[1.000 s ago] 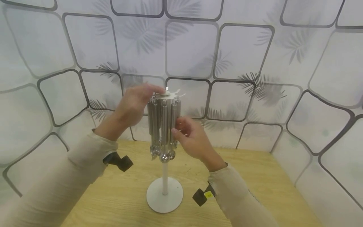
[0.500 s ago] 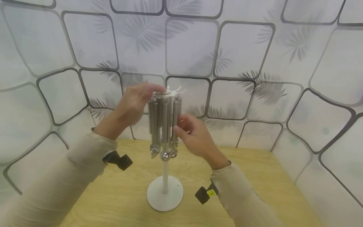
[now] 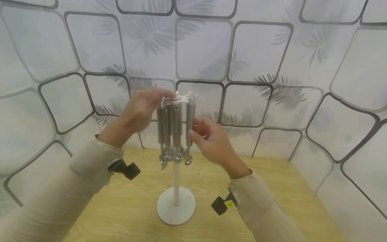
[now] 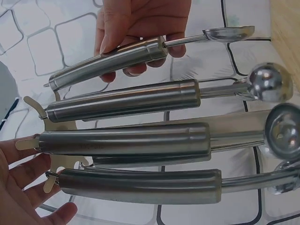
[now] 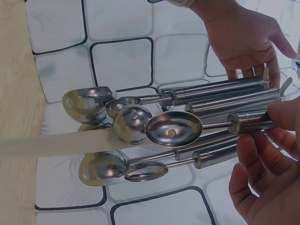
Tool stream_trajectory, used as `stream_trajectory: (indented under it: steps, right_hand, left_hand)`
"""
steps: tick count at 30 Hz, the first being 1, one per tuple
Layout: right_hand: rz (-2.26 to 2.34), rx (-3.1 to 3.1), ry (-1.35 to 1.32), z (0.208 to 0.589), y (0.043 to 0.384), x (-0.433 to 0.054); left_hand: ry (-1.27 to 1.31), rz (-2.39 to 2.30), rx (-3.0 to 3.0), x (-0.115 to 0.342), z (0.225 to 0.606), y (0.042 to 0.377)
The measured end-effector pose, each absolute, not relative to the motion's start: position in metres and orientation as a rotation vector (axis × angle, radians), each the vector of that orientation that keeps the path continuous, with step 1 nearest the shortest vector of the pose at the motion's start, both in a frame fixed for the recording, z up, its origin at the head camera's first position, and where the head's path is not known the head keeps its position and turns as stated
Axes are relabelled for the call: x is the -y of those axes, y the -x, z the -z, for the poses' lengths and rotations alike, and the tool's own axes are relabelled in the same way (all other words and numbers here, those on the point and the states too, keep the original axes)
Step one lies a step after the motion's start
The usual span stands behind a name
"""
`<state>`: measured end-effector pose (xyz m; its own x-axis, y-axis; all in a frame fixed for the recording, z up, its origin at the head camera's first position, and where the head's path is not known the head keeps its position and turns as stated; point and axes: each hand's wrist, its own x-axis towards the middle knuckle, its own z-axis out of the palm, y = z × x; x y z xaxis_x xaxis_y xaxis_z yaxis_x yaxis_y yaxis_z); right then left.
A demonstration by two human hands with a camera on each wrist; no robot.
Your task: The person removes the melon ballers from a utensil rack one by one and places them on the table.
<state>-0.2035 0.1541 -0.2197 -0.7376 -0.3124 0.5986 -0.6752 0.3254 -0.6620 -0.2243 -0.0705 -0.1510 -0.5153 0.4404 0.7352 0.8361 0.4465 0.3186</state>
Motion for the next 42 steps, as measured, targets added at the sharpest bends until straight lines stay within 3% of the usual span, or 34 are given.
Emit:
stream_trajectory:
  steps: [18,42]
  right_hand:
    - [-1.371,2.225,-0.781,0.22,0.199,-0.179]
    - [-1.444,2.249,-0.648,0.264,0.208,-0.22]
  left_hand:
    - [1.043,0.901,2.224,0.079,0.145,0.218]
    - [1.045,0.844,2.206,0.075,0.143,0.22]
